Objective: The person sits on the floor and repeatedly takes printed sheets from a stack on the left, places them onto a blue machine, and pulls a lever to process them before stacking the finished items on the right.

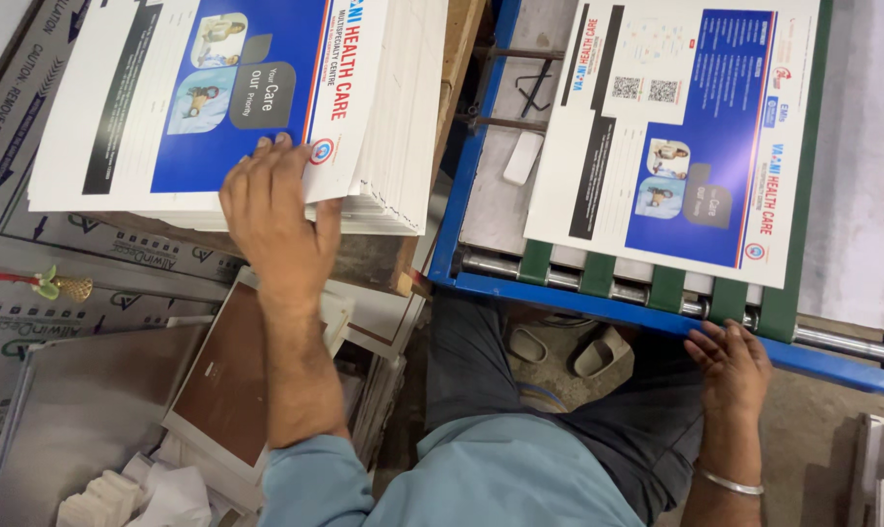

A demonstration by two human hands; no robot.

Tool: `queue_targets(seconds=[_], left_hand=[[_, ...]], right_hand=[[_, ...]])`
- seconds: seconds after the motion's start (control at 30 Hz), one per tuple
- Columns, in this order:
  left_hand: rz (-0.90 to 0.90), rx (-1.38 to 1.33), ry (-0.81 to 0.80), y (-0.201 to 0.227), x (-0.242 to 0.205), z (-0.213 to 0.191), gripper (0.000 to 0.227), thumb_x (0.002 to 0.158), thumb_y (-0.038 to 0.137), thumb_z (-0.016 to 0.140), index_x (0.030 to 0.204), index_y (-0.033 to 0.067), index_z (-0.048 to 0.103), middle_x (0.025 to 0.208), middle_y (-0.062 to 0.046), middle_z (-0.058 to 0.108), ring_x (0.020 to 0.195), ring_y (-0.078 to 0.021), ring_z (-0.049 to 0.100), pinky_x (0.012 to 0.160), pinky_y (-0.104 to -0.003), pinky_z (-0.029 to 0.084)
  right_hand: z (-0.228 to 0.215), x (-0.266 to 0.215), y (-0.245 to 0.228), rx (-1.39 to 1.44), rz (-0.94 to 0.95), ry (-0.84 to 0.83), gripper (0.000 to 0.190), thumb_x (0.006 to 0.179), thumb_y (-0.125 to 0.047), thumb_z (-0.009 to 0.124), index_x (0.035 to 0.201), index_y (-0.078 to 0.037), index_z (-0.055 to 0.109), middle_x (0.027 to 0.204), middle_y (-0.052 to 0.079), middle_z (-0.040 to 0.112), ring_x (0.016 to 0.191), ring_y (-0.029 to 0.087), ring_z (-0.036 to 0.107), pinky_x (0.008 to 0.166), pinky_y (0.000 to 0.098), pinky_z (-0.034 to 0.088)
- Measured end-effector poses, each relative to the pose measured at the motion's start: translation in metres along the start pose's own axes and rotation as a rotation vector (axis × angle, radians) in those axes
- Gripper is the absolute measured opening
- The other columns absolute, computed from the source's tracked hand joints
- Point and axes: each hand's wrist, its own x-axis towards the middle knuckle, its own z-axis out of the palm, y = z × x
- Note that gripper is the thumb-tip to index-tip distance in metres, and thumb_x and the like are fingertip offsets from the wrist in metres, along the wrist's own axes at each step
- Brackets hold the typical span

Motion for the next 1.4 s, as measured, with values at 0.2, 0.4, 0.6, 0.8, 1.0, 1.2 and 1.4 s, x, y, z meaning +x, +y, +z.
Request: queue_targets(seconds=[0.2,0.4,0.6,0.8,1.0,1.2,1.4], left_hand=[[-0.100,-0.245,-0.122,-0.035,0.024,-0.035,0.027,0.105,0.015,0.064,0.131,0.0093,0.071,0.123,-0.011,0.074,0.110,-0.0308,0.065,0.100,-0.041,0.049],[0.192,0.018,-0.129,0.073,0.006,-0.010,0.055,0.079,0.013,0.068,0.132,0.0006,0.061,0.126,-0.017,0.062,0.122,-0.0351,0.056,0.108,-0.057,0.040],[0.412,-0.193,-0.447,0.171,-0.004,-0.014,0.063,0.089,0.041,0.070,0.132,-0.0044,0.063,0.136,-0.021,0.060,0.132,-0.0350,0.055,0.119,-0.059,0.034],[0.248,-0.132,-0.426,0.116,-0.008,-0.045,0.063,0.102,0.047,0.069,0.142,-0.0003,0.058,0.148,-0.020,0.055,0.141,-0.0341,0.049,0.123,-0.057,0.032],[0.050,0.132,-0.246,0.022,0.018,-0.029,0.068,0.095,0.040,0.078,0.142,-0.0064,0.059,0.145,-0.025,0.058,0.139,-0.0404,0.050,0.116,-0.053,0.035],[-0.057,0.017,-0.199,0.017,0.012,-0.031,0.037,0.086,0.012,0.087,0.120,0.0089,0.075,0.117,-0.006,0.072,0.112,-0.0270,0.067,0.097,-0.043,0.051],[-0.011,-0.099,-0.202,0.012,0.015,-0.043,0.039,0.084,0.016,0.085,0.120,0.0041,0.073,0.118,-0.009,0.072,0.109,-0.0279,0.066,0.094,-0.041,0.051]], right_hand=[[0.060,-0.011,-0.029,0.043,-0.025,-0.259,0.033,0.113,-0.018,0.056,0.137,0.004,0.055,0.121,0.020,0.068,0.102,0.030,0.072,0.085,0.0385,0.064],[0.175,-0.078,-0.078,0.125,-0.101,-0.948,0.043,0.107,-0.018,0.052,0.145,0.002,0.050,0.139,0.020,0.063,0.119,0.031,0.068,0.097,0.0457,0.062],[0.227,-0.116,-0.090,0.260,0.169,-0.607,0.048,0.105,-0.023,0.055,0.150,-0.006,0.047,0.130,0.011,0.065,0.112,0.025,0.068,0.079,0.0389,0.061],[0.177,-0.044,-0.085,0.293,-0.114,-0.321,0.046,0.102,0.001,0.059,0.147,0.011,0.052,0.131,0.021,0.066,0.109,0.025,0.068,0.086,0.0319,0.060],[0.092,0.011,-0.058,0.296,-0.316,-0.011,0.036,0.102,0.013,0.061,0.137,0.012,0.053,0.130,0.020,0.071,0.114,0.030,0.077,0.093,0.0376,0.072],[0.032,0.023,-0.050,0.092,-0.381,0.109,0.033,0.112,0.003,0.054,0.144,0.009,0.058,0.127,0.020,0.074,0.097,0.026,0.079,0.068,0.0309,0.065],[0.009,0.034,-0.030,0.151,-0.309,0.220,0.029,0.105,0.003,0.056,0.134,0.005,0.051,0.126,0.017,0.070,0.104,0.026,0.080,0.079,0.0365,0.075]])
